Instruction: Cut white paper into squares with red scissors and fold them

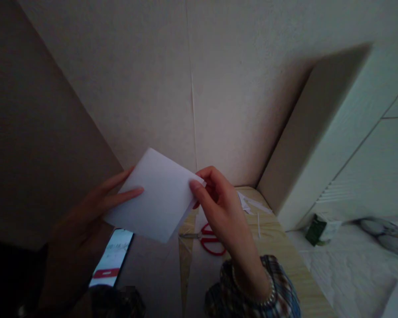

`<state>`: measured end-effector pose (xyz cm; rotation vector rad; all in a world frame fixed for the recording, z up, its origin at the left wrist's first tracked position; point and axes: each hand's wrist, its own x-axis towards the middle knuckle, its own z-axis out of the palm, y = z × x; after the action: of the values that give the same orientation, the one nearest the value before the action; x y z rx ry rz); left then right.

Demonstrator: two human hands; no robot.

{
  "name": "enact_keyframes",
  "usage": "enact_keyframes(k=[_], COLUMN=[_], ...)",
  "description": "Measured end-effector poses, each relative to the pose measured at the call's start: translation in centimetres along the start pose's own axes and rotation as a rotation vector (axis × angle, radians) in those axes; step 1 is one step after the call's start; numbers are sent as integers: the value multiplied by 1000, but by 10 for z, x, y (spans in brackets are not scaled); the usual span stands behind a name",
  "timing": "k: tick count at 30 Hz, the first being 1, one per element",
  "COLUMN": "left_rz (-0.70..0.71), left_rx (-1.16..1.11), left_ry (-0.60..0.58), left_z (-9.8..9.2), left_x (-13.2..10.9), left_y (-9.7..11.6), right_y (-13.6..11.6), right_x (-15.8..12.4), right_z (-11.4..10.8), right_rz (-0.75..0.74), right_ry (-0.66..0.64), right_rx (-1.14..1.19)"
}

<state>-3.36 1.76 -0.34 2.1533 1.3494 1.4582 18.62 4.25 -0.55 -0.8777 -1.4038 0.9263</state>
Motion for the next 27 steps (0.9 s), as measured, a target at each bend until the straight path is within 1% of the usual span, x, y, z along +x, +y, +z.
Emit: enact_keyframes(k=[3, 5, 6, 7, 9, 10, 12, 13, 15, 17, 19, 21, 24, 25, 27], left_rz=[-21, -64, -95, -141, -184, -210, -295, -362, -487, -566, -615, -647, -630, -620, -617], left_rx=[-133, -225, -314, -428, -651, -752, -900, -908, -821, -728, -708, -708, -690, -683, -665], left_ry=[-214, -358, -409, -385, -296, -272, -273, -289, -275, -172, -52, 40, 165, 195, 232], left_z=[-10, -11, -10, -7, 0, 3, 8, 10, 12, 16, 20, 25, 29, 29, 29], left_x=[-4, -10, -13, -15, -16, -14, -7, -3, 4, 8, 8, 8, 7, 7, 7], left_y=[-6, -12, -14, -16, -18, -19, -19, -18, -16, -13, -10, -7, -5, -5, -4], right_y=[3, 4, 4, 4, 1, -1, -6, -8, -10, -10, -7, -3, -1, 0, -1], right_x=[0, 0, -1, -1, -2, -3, -6, -7, -10, -11, -12, -11, -9, -8, -7], right_z=[-3, -5, -6, -7, -8, -7, -5, -4, 0, 5, 9, 14, 20, 22, 24], right_rz=[7, 12, 13, 9, -20, -41, -93, -116, -160, -186, -183, -153, -72, -39, 10], right_ry=[-22, -76, -111, -146, -204, -227, -273, -302, -348, -354, -316, -246, -130, -104, -99], right_rx=[-77, -144, -175, -203, -258, -289, -365, -396, -425, -414, -354, -247, -109, -96, -121])
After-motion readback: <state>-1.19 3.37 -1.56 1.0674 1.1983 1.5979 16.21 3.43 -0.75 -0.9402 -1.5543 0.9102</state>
